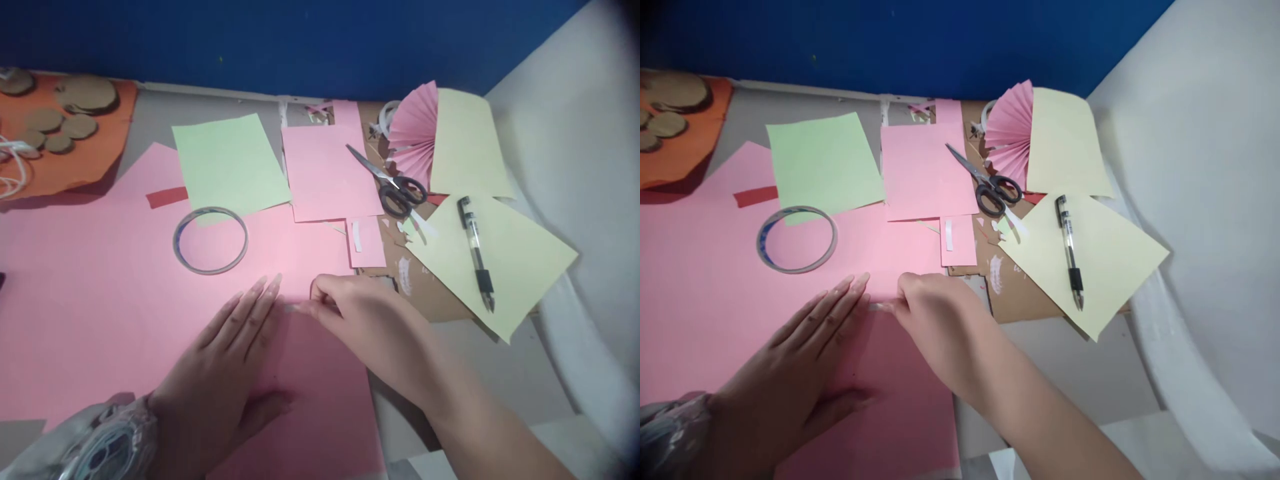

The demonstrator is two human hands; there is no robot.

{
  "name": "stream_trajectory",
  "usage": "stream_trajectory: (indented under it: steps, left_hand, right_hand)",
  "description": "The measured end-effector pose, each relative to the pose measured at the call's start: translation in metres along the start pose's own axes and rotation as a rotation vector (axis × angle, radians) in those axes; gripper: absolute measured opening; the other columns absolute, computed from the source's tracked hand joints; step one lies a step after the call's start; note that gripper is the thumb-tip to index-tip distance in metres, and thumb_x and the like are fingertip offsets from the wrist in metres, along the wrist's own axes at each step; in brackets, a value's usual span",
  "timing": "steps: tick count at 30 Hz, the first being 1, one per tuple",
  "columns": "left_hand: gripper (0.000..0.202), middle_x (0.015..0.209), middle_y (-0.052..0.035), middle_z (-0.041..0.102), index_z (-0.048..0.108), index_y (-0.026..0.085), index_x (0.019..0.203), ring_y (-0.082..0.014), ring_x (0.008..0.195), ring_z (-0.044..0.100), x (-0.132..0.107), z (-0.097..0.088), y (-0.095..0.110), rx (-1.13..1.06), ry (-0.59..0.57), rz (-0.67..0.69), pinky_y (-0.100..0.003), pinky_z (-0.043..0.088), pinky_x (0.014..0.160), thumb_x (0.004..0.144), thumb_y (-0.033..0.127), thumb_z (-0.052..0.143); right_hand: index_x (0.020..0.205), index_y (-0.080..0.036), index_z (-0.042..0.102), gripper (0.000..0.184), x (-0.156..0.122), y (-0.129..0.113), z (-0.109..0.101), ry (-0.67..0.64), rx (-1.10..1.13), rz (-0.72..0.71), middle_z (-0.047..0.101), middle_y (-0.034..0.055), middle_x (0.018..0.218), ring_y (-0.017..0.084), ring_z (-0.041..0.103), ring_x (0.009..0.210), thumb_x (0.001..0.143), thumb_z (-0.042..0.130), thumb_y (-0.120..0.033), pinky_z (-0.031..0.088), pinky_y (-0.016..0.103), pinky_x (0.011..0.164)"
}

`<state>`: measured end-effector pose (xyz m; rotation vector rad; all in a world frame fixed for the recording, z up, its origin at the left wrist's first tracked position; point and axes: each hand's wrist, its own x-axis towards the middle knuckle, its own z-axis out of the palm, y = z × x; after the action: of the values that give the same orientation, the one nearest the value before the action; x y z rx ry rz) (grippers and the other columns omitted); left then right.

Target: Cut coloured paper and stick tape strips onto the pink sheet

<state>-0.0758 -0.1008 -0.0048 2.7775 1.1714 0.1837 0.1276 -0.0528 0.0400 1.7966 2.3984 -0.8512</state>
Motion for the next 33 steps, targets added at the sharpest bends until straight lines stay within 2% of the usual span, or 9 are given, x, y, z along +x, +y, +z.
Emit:
stream_trajectory:
  steps: [3, 8, 11, 15, 20, 25, 27, 30, 33]
  left_hand:
    - [0.089, 0.149, -0.0199, 0.028, 0.028, 0.002, 0.143, -0.0319, 0.138, 0.026, -0.002, 0.001, 0.002, -0.013, 0.013, -0.034, -0.04, 0.019, 0.113, 0.08, 0.064, 0.044]
    - [0.092, 0.15, -0.0188, 0.028, 0.019, 0.006, 0.146, -0.0332, 0.138, 0.026, -0.017, 0.001, 0.007, -0.016, -0.006, -0.136, -0.046, 0.014, 0.114, 0.08, 0.067, 0.042]
    - [0.092, 0.15, -0.0215, 0.024, 0.017, 0.004, 0.146, -0.0363, 0.139, 0.023, -0.026, -0.004, 0.012, 0.005, -0.027, -0.192, -0.052, 0.011, 0.114, 0.082, 0.066, 0.039]
    - [0.092, 0.15, -0.0239, 0.021, 0.012, 0.002, 0.147, -0.0393, 0.139, 0.018, -0.024, -0.01, 0.018, 0.026, 0.022, -0.292, -0.059, 0.007, 0.113, 0.084, 0.066, 0.031]
    - [0.095, 0.152, -0.0175, 0.022, 0.015, 0.011, 0.148, -0.0378, 0.141, 0.01, -0.016, -0.012, 0.016, 0.044, -0.009, -0.155, -0.059, 0.001, 0.113, 0.078, 0.071, 0.039]
    - [0.091, 0.15, -0.024, 0.021, 0.015, 0.0, 0.146, -0.0375, 0.141, 0.013, -0.016, -0.015, 0.015, 0.067, 0.022, -0.285, -0.059, 0.001, 0.113, 0.084, 0.065, 0.033]
    - [0.092, 0.151, -0.0215, 0.022, 0.018, 0.001, 0.145, -0.0362, 0.141, 0.014, -0.012, -0.013, 0.014, 0.042, 0.023, -0.221, -0.054, 0.002, 0.114, 0.083, 0.066, 0.034]
    - [0.091, 0.152, -0.0164, 0.023, 0.025, 0.005, 0.145, -0.0328, 0.141, 0.016, -0.006, -0.005, 0.011, -0.009, -0.004, -0.049, -0.046, 0.006, 0.115, 0.081, 0.069, 0.037]
    - [0.087, 0.152, -0.015, 0.025, 0.03, 0.006, 0.143, -0.0314, 0.14, 0.021, -0.002, 0.002, 0.007, -0.035, -0.031, 0.003, -0.041, 0.012, 0.114, 0.082, 0.067, 0.038]
  right_hand:
    - [0.067, -0.02, 0.046, 0.025, -0.001, 0.003, 0.0, -0.009, 0.029, 0.02, 0.049, -0.0058, 0.056, 0.009, 0.04, 0.05, 0.09, 0.049, -0.03, 0.023, 0.023, 0.048]
    - [0.065, -0.02, 0.046, 0.026, 0.0, 0.003, -0.001, -0.063, 0.029, 0.048, 0.046, -0.0061, 0.054, 0.009, 0.039, 0.049, 0.089, 0.048, -0.03, 0.021, 0.024, 0.045]
    - [0.064, -0.02, 0.043, 0.028, 0.0, 0.003, -0.002, -0.088, 0.024, 0.058, 0.046, -0.0063, 0.054, 0.009, 0.039, 0.05, 0.09, 0.047, -0.03, 0.019, 0.025, 0.045]
    - [0.064, -0.021, 0.042, 0.028, 0.0, 0.003, 0.0, -0.083, 0.034, 0.058, 0.046, -0.0069, 0.054, 0.009, 0.039, 0.05, 0.09, 0.047, -0.031, 0.02, 0.025, 0.045]
    - [0.066, -0.021, 0.046, 0.023, 0.002, 0.002, 0.0, -0.087, 0.039, 0.057, 0.048, -0.0068, 0.055, 0.009, 0.041, 0.051, 0.088, 0.048, -0.026, 0.023, 0.024, 0.047]
    - [0.066, -0.021, 0.047, 0.026, 0.003, -0.001, -0.001, -0.084, 0.014, 0.066, 0.048, -0.0058, 0.054, 0.01, 0.041, 0.05, 0.09, 0.046, -0.031, 0.022, 0.025, 0.048]
    - [0.067, -0.021, 0.048, 0.026, 0.003, -0.002, 0.0, -0.088, 0.006, 0.074, 0.051, -0.0053, 0.055, 0.011, 0.043, 0.051, 0.09, 0.046, -0.031, 0.023, 0.025, 0.048]
    - [0.067, -0.021, 0.048, 0.026, 0.003, -0.004, 0.0, -0.094, -0.023, 0.095, 0.053, -0.0044, 0.056, 0.011, 0.044, 0.051, 0.09, 0.045, -0.031, 0.022, 0.025, 0.048]
    - [0.066, -0.021, 0.049, 0.032, 0.002, -0.003, -0.001, -0.118, -0.021, 0.109, 0.054, -0.0039, 0.055, 0.011, 0.044, 0.05, 0.092, 0.041, -0.038, 0.021, 0.025, 0.047]
